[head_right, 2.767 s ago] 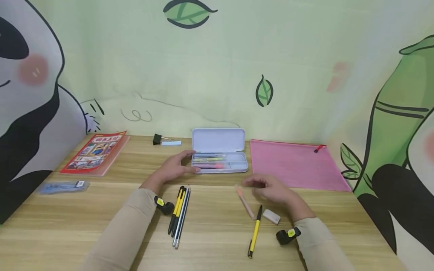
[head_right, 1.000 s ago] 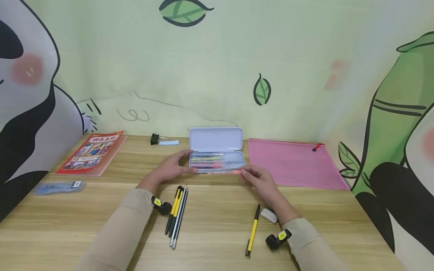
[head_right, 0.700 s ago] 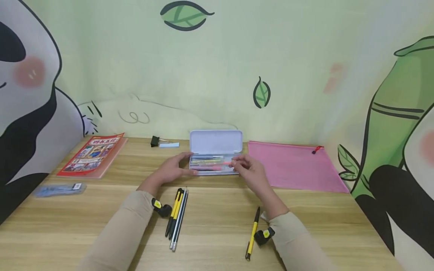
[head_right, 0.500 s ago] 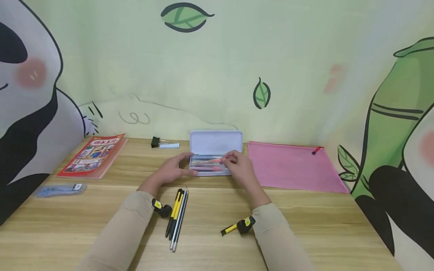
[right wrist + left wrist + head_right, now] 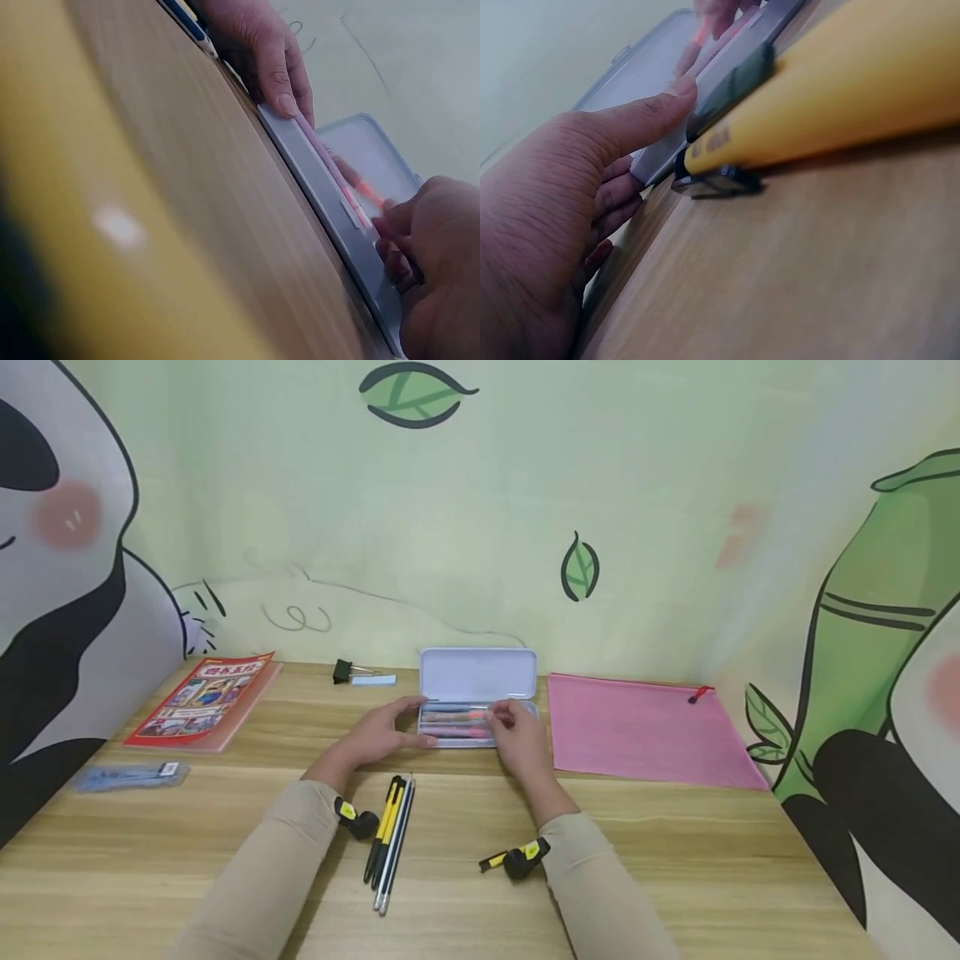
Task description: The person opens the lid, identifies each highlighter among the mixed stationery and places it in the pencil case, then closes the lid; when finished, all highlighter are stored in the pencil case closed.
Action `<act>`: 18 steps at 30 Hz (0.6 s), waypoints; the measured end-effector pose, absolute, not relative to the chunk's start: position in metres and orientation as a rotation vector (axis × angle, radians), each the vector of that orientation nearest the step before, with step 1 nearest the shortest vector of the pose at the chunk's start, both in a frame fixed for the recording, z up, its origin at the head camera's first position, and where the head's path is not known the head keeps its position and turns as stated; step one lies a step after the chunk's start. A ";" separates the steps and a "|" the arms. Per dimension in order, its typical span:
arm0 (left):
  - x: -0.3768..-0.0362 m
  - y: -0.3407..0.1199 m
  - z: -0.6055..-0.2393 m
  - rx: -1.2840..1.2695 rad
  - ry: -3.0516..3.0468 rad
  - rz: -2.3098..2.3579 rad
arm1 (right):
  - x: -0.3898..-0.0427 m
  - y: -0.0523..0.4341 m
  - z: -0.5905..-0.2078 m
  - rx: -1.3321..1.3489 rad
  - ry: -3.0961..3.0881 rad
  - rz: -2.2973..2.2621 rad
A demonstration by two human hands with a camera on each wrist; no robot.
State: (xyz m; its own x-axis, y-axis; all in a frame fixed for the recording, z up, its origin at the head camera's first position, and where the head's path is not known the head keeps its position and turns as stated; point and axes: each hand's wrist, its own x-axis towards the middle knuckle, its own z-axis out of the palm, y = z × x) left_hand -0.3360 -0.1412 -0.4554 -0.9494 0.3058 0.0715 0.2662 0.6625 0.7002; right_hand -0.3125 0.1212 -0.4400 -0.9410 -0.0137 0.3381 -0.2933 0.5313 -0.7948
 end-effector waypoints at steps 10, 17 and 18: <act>-0.335 -0.141 -0.454 0.471 2.812 1.178 | -0.312 0.119 -0.444 0.207 -2.542 1.206; -0.335 -0.141 -0.454 0.476 2.810 1.178 | -0.312 0.120 -0.442 0.189 -2.536 1.230; -0.335 -0.141 -0.454 0.478 2.812 1.177 | -0.312 0.120 -0.442 0.188 -2.534 1.235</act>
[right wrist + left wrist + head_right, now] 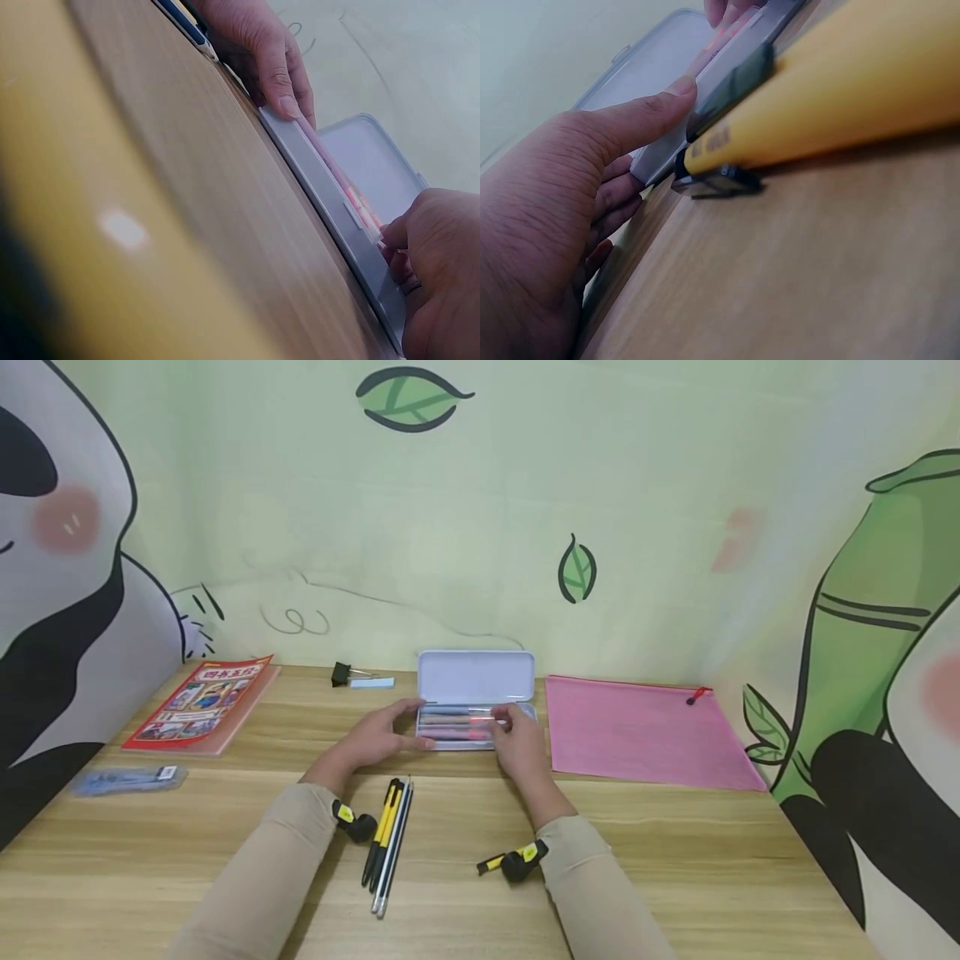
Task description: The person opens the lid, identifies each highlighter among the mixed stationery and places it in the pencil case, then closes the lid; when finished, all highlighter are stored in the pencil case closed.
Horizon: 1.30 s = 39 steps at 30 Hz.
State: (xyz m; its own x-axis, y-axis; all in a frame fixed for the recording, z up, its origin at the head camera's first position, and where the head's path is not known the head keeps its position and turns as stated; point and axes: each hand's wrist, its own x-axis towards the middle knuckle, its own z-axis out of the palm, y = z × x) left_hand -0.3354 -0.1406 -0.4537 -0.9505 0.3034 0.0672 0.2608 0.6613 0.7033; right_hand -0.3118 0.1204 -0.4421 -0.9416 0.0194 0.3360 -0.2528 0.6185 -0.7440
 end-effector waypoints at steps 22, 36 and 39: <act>-0.340 -0.144 -0.448 0.426 2.751 1.363 | -0.317 0.133 -0.438 -0.053 -2.370 1.476; -0.341 -0.145 -0.455 0.543 2.685 1.618 | -0.314 0.130 -0.440 -0.125 -2.380 1.667; -0.341 -0.145 -0.454 0.519 2.687 1.648 | -0.314 0.131 -0.440 -0.143 -2.384 1.685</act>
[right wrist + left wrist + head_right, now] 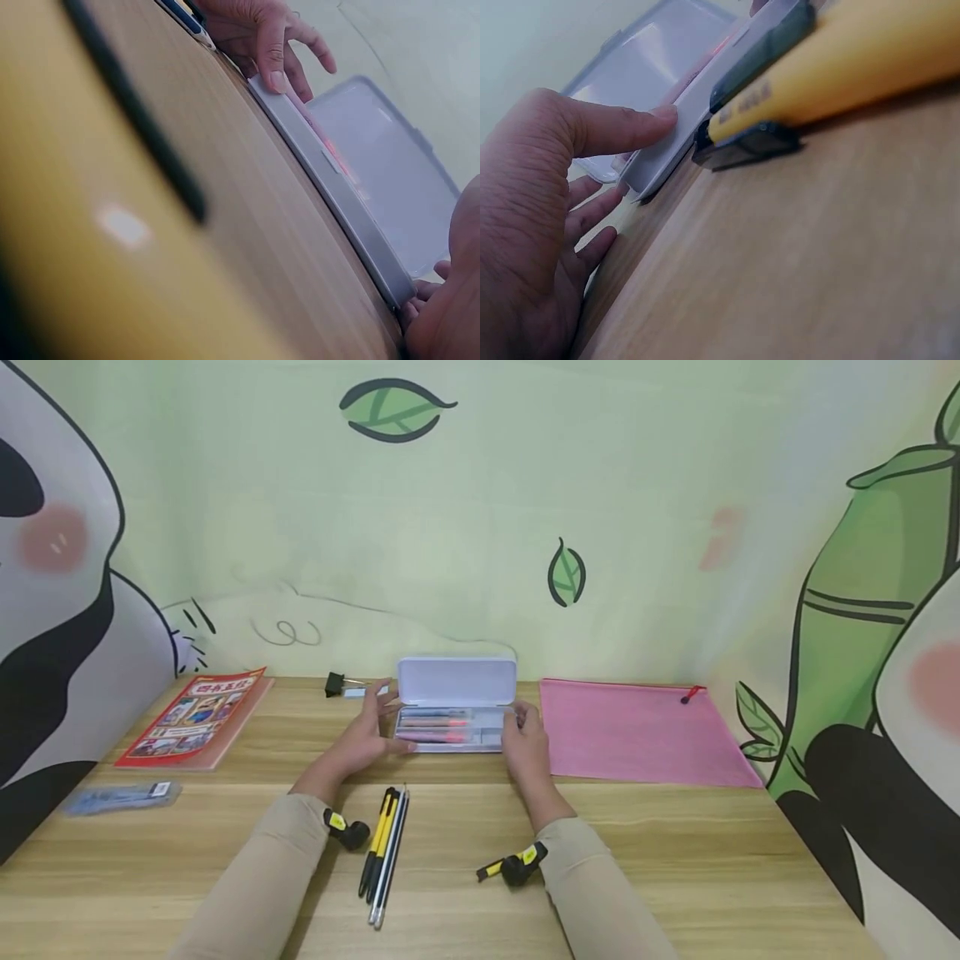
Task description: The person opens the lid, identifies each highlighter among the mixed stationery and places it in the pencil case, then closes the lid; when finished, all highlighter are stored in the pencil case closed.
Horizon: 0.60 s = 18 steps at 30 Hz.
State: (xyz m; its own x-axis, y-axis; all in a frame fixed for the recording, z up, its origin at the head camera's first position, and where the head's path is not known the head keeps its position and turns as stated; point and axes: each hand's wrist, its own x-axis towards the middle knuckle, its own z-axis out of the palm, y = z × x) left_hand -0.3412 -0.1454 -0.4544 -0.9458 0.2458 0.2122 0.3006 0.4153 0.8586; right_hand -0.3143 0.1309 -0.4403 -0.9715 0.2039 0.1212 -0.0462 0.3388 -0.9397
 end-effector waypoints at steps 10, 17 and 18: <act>-0.340 -0.147 -0.454 -0.542 -2.628 -1.443 | -0.312 0.131 -0.439 -0.182 -2.362 1.715; -0.336 -0.148 -0.451 -0.486 -2.769 -1.349 | -0.314 0.129 -0.443 -0.085 -2.477 1.547; -0.336 -0.148 -0.452 -0.475 -2.774 -1.346 | -0.315 0.129 -0.444 -0.081 -2.489 1.532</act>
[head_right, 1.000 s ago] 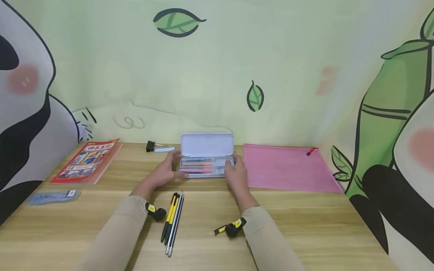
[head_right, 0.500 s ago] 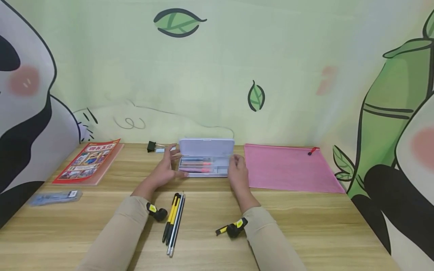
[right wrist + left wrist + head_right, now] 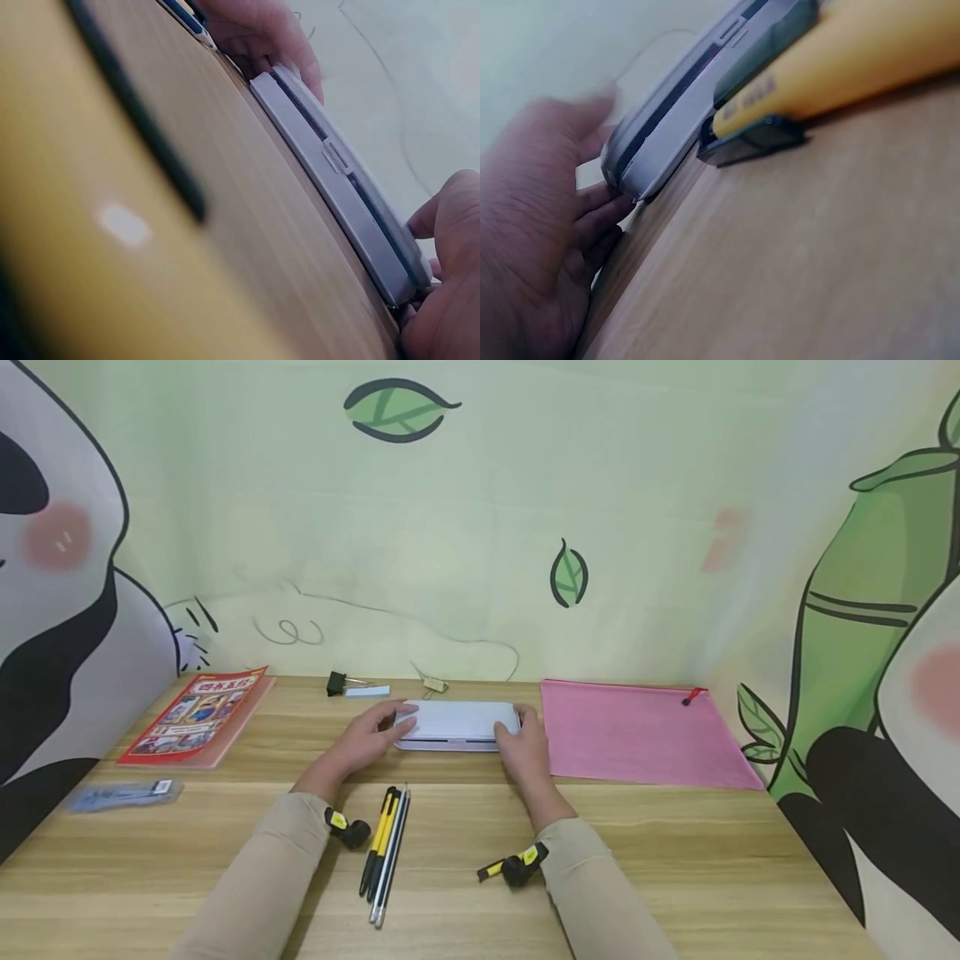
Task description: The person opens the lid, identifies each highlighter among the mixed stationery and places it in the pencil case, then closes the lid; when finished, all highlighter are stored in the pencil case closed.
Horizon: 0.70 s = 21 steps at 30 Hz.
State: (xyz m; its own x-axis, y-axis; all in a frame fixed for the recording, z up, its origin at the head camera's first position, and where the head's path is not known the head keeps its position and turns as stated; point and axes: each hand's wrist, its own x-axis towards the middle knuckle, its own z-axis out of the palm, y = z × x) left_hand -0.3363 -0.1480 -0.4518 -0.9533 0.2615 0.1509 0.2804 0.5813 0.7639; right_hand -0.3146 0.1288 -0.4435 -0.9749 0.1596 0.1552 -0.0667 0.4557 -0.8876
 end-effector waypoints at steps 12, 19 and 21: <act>-0.338 -0.148 -0.454 -0.448 -2.772 -1.360 | -0.314 0.126 -0.444 -0.002 -2.572 1.368; -0.339 -0.147 -0.453 -0.455 -2.786 -1.357 | -0.312 0.125 -0.441 0.054 -2.613 1.306; -0.339 -0.147 -0.453 -0.450 -2.786 -1.366 | -0.312 0.124 -0.440 0.062 -2.642 1.288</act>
